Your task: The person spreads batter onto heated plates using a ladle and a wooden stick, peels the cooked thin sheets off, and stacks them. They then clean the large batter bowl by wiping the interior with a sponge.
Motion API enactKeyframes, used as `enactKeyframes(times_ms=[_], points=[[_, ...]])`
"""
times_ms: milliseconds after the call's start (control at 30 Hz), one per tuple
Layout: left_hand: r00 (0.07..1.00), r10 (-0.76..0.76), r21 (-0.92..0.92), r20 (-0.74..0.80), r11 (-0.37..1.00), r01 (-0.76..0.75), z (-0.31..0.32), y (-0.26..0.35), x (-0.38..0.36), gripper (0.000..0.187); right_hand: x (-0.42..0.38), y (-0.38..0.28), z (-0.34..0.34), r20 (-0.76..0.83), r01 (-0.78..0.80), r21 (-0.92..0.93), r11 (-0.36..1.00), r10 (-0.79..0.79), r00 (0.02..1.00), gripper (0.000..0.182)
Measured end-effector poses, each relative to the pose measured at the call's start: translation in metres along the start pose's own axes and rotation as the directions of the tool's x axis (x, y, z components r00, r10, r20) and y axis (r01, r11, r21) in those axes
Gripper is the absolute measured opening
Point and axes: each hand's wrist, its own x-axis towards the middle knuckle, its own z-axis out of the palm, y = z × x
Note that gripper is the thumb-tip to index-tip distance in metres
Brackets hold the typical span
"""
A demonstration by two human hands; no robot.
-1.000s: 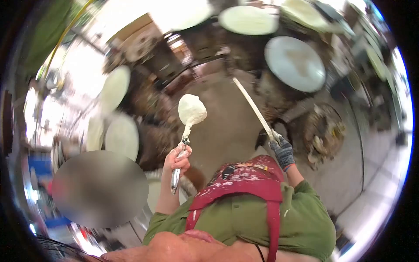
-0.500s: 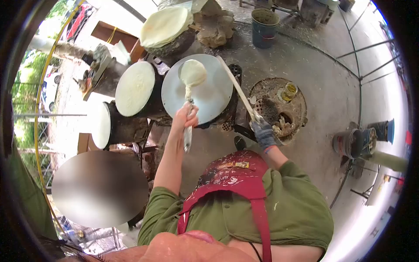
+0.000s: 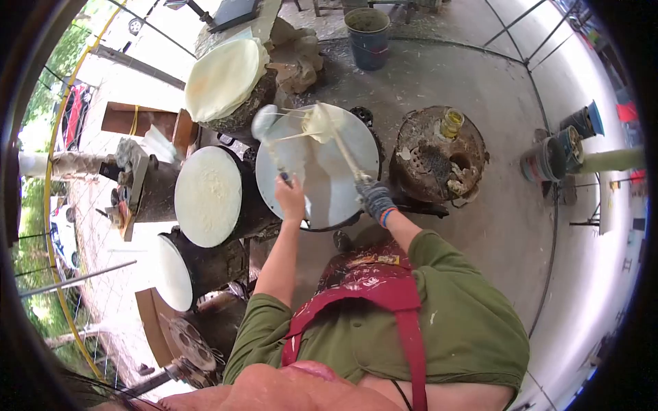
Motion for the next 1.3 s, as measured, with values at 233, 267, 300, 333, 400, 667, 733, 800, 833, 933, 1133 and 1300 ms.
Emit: enactKeyframes(times_ms=[233, 267, 300, 333, 400, 667, 733, 800, 833, 933, 1133, 1300], points=[[0.999, -0.042, -0.258, 0.026, 0.965, 0.048, -0.093, -0.053, 0.020, 0.027, -0.008, -0.015, -0.001, -0.266, 0.113, -0.424, 0.899, -0.243, 0.933, 0.032], [0.985, -0.107, -0.284, 0.134, 0.948, 0.141, -0.097, -0.059, 0.015, 0.024, 0.006, 0.003, 0.002, -0.235, -0.007, -0.206, 0.978, -0.043, 0.971, 0.033], [0.956, -0.166, -0.300, 0.242, 0.924, 0.237, -0.101, -0.059, 0.014, 0.022, 0.019, 0.017, 0.009, -0.149, 0.295, -0.435, 0.851, -0.391, 0.908, 0.033], [0.914, -0.214, -0.306, 0.344, 0.895, 0.325, -0.102, -0.062, 0.012, 0.020, 0.034, 0.036, 0.017, 0.018, 0.548, -0.600, 0.583, -0.675, 0.738, 0.032], [0.960, -0.007, -0.322, 0.279, 0.942, 0.100, -0.112, -0.057, 0.006, 0.008, 0.041, 0.038, 0.019, 0.244, 0.559, -0.797, 0.227, -0.726, 0.643, 0.032], [0.895, -0.348, -0.237, 0.279, 0.878, 0.416, -0.159, -0.059, -0.024, 0.017, 0.040, -0.012, -0.013, 0.066, 0.360, -0.580, 0.731, -0.398, 0.915, 0.036], [0.867, -0.399, -0.196, 0.300, 0.863, 0.465, -0.161, -0.052, -0.032, 0.017, 0.031, -0.026, 0.020, 0.139, 0.324, -0.513, 0.795, -0.295, 0.945, 0.036], [0.888, -0.367, -0.218, 0.276, 0.876, 0.430, -0.163, -0.045, -0.035, 0.017, 0.048, -0.017, 0.009, 0.189, 0.457, -0.710, 0.536, -0.480, 0.857, 0.033], [0.905, -0.344, -0.236, 0.252, 0.885, 0.402, -0.167, -0.035, -0.037, 0.017, 0.052, -0.023, -0.010, 0.264, 0.531, -0.786, 0.316, -0.605, 0.751, 0.032], [0.922, -0.350, -0.371, 0.165, 0.844, 0.387, -0.171, -0.001, -0.040, 0.019, 0.093, -0.029, -0.051, 0.389, 0.612, -0.762, 0.212, -0.607, 0.693, 0.030], [0.948, -0.270, -0.108, 0.171, 0.951, 0.291, -0.155, 0.018, -0.030, 0.017, 0.054, -0.059, -0.015, 0.450, 0.597, -0.722, 0.349, -0.418, 0.789, 0.035], [0.941, -0.338, -0.081, -0.016, 0.938, 0.336, -0.157, 0.025, -0.043, 0.018, 0.112, -0.098, -0.064, 0.480, 0.562, -0.695, 0.448, -0.292, 0.827, 0.038]])
